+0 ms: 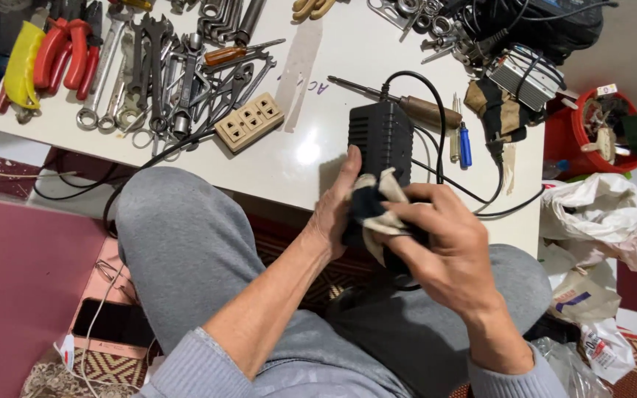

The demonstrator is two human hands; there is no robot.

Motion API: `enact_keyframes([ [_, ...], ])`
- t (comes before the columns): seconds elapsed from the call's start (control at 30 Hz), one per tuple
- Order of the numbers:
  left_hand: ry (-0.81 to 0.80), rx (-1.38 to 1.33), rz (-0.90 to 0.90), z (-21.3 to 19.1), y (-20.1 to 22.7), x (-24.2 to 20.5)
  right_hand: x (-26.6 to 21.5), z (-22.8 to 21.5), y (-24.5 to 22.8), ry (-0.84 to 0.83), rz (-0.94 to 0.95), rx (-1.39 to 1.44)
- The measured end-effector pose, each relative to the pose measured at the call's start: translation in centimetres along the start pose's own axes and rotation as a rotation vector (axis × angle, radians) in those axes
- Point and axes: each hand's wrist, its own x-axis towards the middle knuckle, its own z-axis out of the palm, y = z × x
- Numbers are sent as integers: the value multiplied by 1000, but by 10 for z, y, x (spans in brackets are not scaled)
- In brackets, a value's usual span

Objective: Clean a power adapter by wiping it thoroughly with a cloth.

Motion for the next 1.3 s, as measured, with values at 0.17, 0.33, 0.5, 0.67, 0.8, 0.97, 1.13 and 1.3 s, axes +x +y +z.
enact_keyframes([
  [0.17,64,216,20,6,26,-7,-18,-22,15,479,279,517],
  [0.33,206,189,-41,15,39,-17,-23,-39,39,757,385,837],
  [0.5,184,275,141,9,29,-5,-61,-17,44,556,462,310],
  [0.67,68,157,99,22,24,-6,-45,0,5,146,208,-30],
  [0.8,243,341,-52,59,56,-42,-34,5,-3,-62,45,-341],
  [0.97,238,453,-18,53,43,-31,-27,13,-4,-128,259,-365],
  [1.13,184,370,-50,53,45,-35,-21,11,-10,-73,373,-231],
  [1.3,57,214,22,49,43,-33,-19,11,-23,22,506,-15],
])
